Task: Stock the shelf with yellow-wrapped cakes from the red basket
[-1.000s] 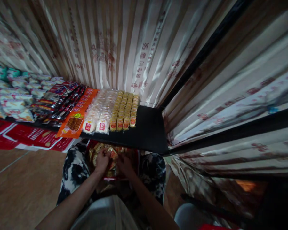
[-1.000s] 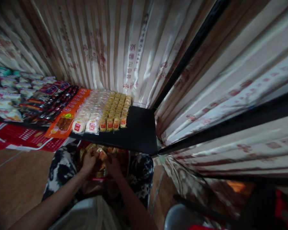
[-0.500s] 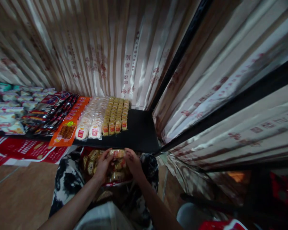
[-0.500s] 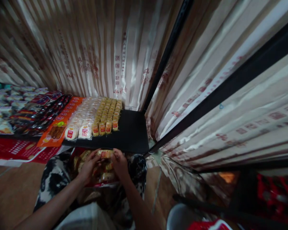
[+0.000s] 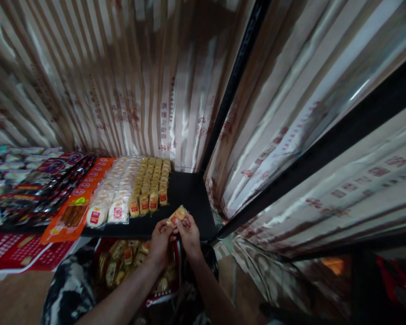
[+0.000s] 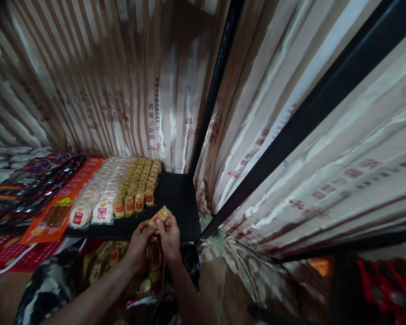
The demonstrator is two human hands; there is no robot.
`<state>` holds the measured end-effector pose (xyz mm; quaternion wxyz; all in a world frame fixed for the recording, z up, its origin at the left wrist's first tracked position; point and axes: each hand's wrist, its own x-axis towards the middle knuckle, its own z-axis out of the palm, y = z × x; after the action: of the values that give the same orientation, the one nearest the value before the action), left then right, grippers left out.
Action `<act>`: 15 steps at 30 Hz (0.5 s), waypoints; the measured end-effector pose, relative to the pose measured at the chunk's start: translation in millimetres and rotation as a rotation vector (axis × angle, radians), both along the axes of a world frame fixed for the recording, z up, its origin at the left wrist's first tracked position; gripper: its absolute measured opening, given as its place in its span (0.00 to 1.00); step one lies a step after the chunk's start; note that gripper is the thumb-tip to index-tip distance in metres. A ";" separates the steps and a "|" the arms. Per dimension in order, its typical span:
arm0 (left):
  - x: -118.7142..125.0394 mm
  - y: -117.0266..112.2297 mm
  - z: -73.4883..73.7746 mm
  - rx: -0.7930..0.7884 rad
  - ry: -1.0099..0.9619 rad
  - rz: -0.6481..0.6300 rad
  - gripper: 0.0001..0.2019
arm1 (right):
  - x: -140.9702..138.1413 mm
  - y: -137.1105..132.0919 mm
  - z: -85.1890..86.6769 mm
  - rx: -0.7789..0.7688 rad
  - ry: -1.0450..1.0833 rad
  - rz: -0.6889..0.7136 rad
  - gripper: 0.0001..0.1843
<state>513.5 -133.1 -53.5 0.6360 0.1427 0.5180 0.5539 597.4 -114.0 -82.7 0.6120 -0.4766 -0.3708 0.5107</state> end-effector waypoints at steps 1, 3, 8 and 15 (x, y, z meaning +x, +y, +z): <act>4.9 7.0 1.4 0.007 -0.002 0.008 0.11 | 1.1 5.6 -2.4 0.009 -0.016 -0.019 0.18; 13.4 22.9 3.6 0.011 -0.001 0.025 0.09 | 4.5 19.8 -8.7 0.009 -0.069 -0.072 0.19; 30.0 67.6 8.0 -0.017 -0.020 0.047 0.09 | 17.0 71.1 -20.6 -0.010 -0.271 -0.159 0.24; 48.7 104.5 11.0 -0.055 0.097 0.085 0.20 | 24.5 150.4 -4.4 -0.006 -0.588 -0.239 0.19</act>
<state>562.2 -28.6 -42.5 0.5895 0.1299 0.5689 0.5585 621.9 36.4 -87.2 0.5329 -0.6458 -0.4718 0.2764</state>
